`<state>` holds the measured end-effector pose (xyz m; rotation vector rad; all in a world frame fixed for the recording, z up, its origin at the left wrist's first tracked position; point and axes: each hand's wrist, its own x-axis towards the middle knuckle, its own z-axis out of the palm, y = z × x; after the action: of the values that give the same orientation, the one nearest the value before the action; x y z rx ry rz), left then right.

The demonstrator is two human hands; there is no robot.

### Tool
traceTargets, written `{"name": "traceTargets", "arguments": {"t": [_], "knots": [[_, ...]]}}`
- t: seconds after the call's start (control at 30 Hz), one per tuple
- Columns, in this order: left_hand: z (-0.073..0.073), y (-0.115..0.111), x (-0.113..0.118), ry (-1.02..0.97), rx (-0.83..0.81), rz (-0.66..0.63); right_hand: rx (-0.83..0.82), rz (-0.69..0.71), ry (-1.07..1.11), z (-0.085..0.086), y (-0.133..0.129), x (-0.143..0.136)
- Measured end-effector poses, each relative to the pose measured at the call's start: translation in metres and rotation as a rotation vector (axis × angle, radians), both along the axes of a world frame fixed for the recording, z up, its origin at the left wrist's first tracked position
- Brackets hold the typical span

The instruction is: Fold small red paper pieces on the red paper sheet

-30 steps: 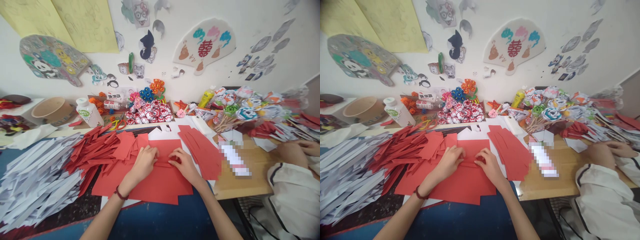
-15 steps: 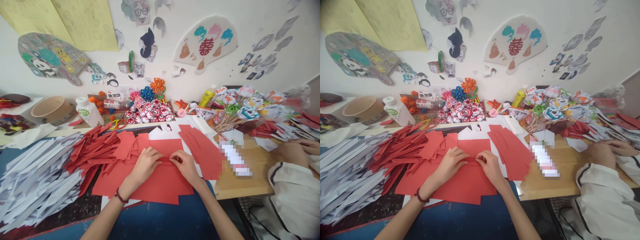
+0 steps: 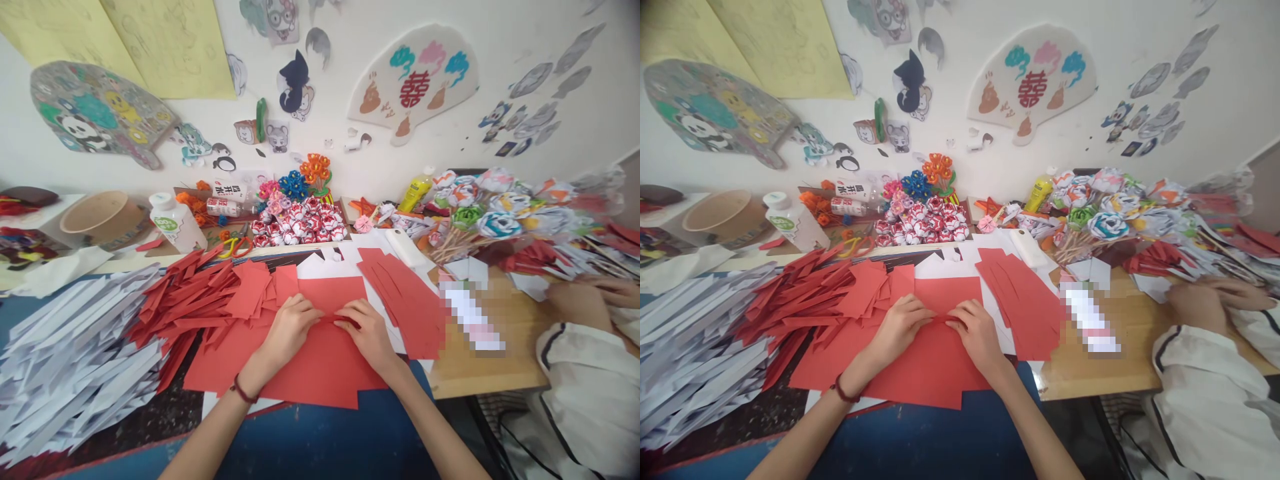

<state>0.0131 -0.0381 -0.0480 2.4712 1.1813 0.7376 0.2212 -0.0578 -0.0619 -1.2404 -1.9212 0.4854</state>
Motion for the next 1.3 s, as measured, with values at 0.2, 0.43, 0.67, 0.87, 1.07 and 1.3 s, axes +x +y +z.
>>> {"name": "traceTargets", "arguments": {"t": [0.2,0.43,0.67,0.87,1.07,1.3], "knots": [[-0.004,0.002,0.003,-0.117,-0.044,0.019,-0.017,-0.013,0.022,0.0,0.002,0.001],[-0.003,0.004,0.004,-0.228,-0.166,0.138,-0.045,0.015,0.124,0.001,0.005,0.004],[-0.003,0.003,0.005,-0.247,-0.086,0.059,0.035,0.058,0.05,-0.002,0.004,0.004],[0.001,0.0,-0.002,-0.002,0.038,-0.053,0.135,0.075,-0.187,-0.002,0.001,0.008],[0.01,-0.003,-0.002,0.119,0.058,-0.022,0.191,0.076,-0.355,0.0,-0.003,0.008],[0.003,-0.009,-0.001,0.289,0.233,-0.032,0.159,0.121,-0.404,0.009,-0.005,0.01]]}}
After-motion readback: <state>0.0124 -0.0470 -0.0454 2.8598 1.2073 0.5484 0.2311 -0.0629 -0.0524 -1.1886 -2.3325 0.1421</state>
